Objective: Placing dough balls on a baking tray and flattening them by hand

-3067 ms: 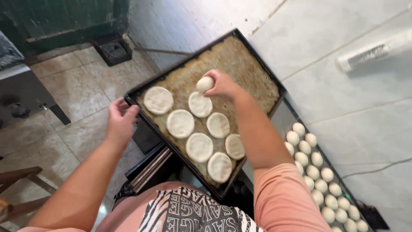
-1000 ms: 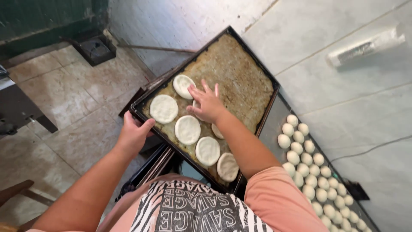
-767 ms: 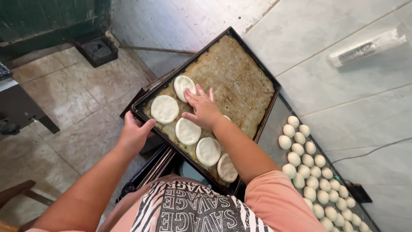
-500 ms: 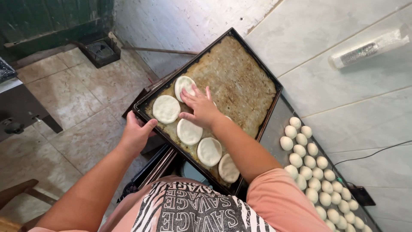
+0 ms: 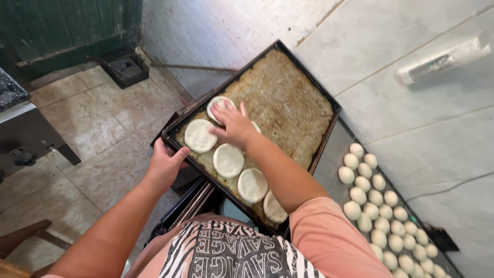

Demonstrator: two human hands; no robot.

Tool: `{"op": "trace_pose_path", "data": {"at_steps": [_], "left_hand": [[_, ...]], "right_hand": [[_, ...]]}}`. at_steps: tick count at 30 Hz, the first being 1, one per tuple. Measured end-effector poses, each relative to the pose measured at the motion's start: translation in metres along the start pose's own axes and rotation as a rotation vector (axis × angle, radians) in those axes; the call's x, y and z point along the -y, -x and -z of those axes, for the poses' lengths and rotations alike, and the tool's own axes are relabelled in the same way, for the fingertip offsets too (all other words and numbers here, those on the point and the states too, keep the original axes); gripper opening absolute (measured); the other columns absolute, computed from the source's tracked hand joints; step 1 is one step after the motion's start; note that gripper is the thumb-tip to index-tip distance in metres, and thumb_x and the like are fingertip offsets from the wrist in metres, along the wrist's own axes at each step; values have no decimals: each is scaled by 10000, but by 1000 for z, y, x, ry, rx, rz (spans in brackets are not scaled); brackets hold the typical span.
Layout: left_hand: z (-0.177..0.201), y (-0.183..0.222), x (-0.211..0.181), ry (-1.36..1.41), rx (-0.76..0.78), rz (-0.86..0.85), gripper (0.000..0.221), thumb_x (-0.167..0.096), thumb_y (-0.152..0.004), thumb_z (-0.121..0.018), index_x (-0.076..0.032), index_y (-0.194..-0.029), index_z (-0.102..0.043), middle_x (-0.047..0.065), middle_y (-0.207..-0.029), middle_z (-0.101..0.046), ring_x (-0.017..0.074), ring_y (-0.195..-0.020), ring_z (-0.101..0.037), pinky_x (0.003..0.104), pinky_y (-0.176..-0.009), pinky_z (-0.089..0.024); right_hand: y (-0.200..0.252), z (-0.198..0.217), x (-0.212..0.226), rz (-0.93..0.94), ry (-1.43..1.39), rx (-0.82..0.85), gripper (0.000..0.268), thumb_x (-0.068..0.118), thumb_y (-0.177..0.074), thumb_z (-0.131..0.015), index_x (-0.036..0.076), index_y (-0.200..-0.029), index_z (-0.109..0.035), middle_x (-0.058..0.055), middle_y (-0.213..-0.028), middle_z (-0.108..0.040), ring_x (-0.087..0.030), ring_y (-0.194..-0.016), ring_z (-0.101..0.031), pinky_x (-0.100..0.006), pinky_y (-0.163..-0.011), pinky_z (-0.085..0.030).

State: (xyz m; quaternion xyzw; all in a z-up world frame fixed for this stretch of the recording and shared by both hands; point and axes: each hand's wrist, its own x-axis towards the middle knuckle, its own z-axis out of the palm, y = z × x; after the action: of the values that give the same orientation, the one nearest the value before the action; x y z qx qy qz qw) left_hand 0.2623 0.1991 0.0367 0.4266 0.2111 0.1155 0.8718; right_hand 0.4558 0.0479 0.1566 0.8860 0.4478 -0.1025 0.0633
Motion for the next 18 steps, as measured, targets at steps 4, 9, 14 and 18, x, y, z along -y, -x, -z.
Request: {"op": "trace_pose_path", "data": {"at_steps": [4,9,14,18], "left_hand": [[1,-4,-4,-12,33,-39,646,-116,-961,-729,-119,-1441,-297,195,-1132,-660,313,-900,-700,505,-691,-643],[1,2,-3,3,26,-35,658,-114,-954,-738,-128,-1440,-295,190,-1110,-672,324,-892,-711,512,-693,-647],[2,-4,-1,14,48,-42,671,-108,-963,-725,-123,-1456,-270,210,-1148,-665,335,-940,-704,522,-731,-644],[-1,-1,-9,-2,55,-33,672,-129,-969,-724,-123,-1462,-268,217,-1168,-663,333,-959,-695,539,-752,-640]], "right_hand": [[5,28,-4,-17,-27,-21,750,789,-989,-219,344,-1550,-441,108,-1594,-475,-319,-1598,-55,-722,-1227,-22],[32,3,3,-21,-8,18,828,830,-953,-260,340,-1619,-310,99,-1677,-335,-353,-1599,-24,-730,-1220,-16],[47,-8,10,-29,-48,4,878,826,-950,-197,289,-1641,-259,54,-1702,-286,-374,-1597,-44,-723,-1219,32],[49,-4,-1,-5,-78,4,830,805,-974,-167,306,-1624,-300,77,-1674,-348,-379,-1594,35,-732,-1206,56]]}}
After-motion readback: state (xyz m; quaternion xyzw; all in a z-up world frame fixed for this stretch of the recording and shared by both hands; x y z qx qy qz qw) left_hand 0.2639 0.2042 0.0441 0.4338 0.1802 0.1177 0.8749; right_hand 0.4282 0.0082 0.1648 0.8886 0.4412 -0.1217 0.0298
